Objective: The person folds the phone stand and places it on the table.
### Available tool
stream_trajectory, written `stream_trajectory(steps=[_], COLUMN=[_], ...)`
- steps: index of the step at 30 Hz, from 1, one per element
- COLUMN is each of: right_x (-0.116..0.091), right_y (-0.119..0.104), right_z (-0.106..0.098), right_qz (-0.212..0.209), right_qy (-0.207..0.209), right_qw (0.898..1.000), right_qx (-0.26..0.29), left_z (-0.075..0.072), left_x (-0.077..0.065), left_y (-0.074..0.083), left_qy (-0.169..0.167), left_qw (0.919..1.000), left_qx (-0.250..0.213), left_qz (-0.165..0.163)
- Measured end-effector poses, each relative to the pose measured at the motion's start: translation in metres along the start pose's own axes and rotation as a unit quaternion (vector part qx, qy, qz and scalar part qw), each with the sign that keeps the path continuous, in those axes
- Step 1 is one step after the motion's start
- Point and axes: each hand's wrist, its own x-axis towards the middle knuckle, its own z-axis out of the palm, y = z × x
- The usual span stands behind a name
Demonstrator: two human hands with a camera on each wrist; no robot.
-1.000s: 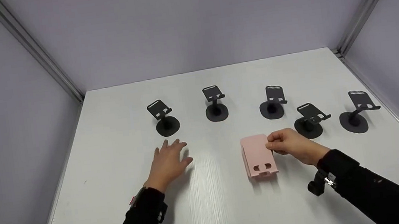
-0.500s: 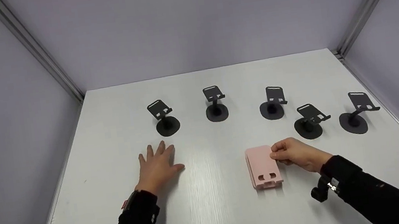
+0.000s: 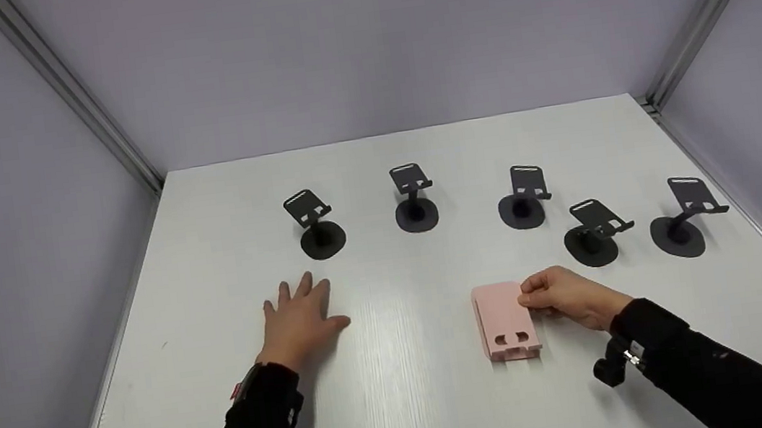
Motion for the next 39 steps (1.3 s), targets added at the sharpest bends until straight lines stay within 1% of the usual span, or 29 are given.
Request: stream_trajectory(steps=[6, 9, 16, 22, 26, 30, 35, 37, 39], right_x=[0.002, 0.002, 0.003, -0.001, -0.004, -0.005, -0.004, -0.005, -0.005], right_y=[-0.001, -0.002, -0.004, -0.008, -0.012, -0.017, -0.026, -0.031, -0.036], right_z=[0.004, 0.006, 0.007, 0.009, 0.008, 0.006, -0.001, -0.007, -0.013], right_qz=[0.023, 0.027, 0.041, 0.037, 0.021, -0.003, -0.032, -0.046, -0.061], right_qy=[0.032, 0.037, 0.053, 0.056, 0.058, 0.073, 0.103, 0.113, 0.126], right_qw=[0.999, 0.998, 0.995, 0.993, 0.989, 0.980, 0.963, 0.954, 0.943], right_qx=[-0.036, -0.054, -0.074, -0.095, -0.131, -0.184, -0.246, -0.272, -0.301], left_z=[0.001, 0.002, 0.002, 0.003, 0.003, 0.004, 0.002, 0.002, 0.001], left_x=[0.001, 0.001, 0.002, 0.001, 0.000, 0.001, 0.001, 0.000, 0.000], left_y=[-0.001, -0.002, -0.003, -0.003, -0.003, -0.002, -0.001, -0.001, 0.000], left_qy=[-0.004, -0.004, -0.005, -0.007, -0.003, 0.003, 0.003, 0.002, 0.001], left_qw=[1.0000, 1.0000, 1.0000, 1.0000, 1.0000, 1.0000, 1.0000, 1.0000, 1.0000], left_qx=[0.001, 0.001, 0.000, -0.004, -0.002, 0.001, 0.001, 0.000, -0.001], left_qz=[-0.005, -0.004, -0.001, -0.005, -0.004, 0.003, 0.007, 0.005, 0.002])
